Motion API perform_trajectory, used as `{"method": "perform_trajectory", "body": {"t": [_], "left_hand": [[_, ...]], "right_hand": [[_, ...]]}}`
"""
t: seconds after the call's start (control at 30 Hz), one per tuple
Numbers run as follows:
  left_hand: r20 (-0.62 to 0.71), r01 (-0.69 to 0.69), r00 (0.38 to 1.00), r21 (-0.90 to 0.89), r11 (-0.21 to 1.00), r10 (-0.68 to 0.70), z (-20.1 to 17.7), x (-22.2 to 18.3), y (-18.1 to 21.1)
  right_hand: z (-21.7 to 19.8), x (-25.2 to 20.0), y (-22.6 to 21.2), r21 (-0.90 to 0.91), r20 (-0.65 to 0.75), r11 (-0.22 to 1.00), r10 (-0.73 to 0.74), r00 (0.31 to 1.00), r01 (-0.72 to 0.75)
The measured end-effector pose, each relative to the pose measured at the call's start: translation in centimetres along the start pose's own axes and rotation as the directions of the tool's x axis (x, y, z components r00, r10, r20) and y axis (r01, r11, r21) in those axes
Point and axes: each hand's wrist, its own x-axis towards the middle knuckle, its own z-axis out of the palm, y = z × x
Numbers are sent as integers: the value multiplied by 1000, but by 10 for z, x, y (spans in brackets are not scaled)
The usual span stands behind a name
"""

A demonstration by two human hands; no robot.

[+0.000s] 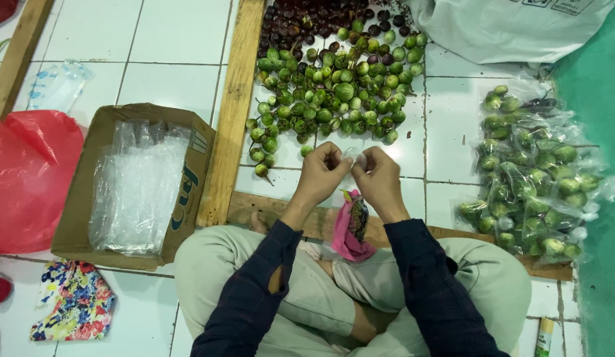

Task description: Wrapping small green eggplants individually in pink protective material

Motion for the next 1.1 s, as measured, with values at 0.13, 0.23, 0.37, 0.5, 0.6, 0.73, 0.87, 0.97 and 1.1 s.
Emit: {"method": "perform_trajectory", "body": {"t": [0.13,0.23,0.37,0.5,0.6,0.73,0.87,0.97,1.1], "left_hand": [[-14,9,1000,63,998,-8,-3,-4,5],[-52,8,999,47,999,-5,-4,-5,4],[-74,-9,997,11,1000,10,-3,-3,3],[-86,-41,996,-27,999,38,-1,0,-7],[-99,-53,994,-50,997,48,-4,-1,6],[-102,-62,993,-62,996,55,-4,-3,8],[-110,-74,992,-95,993,63,-3,-2,12],[-97,-125,989,-131,984,112,-8,-4,19],[75,-170,983,33,985,167,-11,-13,40]], "right_hand": [[-19,-8,-36,164,-182,972,-141,973,171],[-19,-10,-40,170,-104,970,-157,982,173],[-14,-10,-30,115,-70,953,-275,959,282],[-29,-18,-62,-64,-29,876,-481,876,478],[-36,-23,-88,-168,139,857,-469,872,487],[-22,-15,-50,-447,265,769,-375,888,457],[-15,0,-16,-494,236,758,-353,905,425],[-26,-6,-35,-322,163,824,-437,884,467],[-36,-9,-50,-131,27,808,-576,817,574]]}}
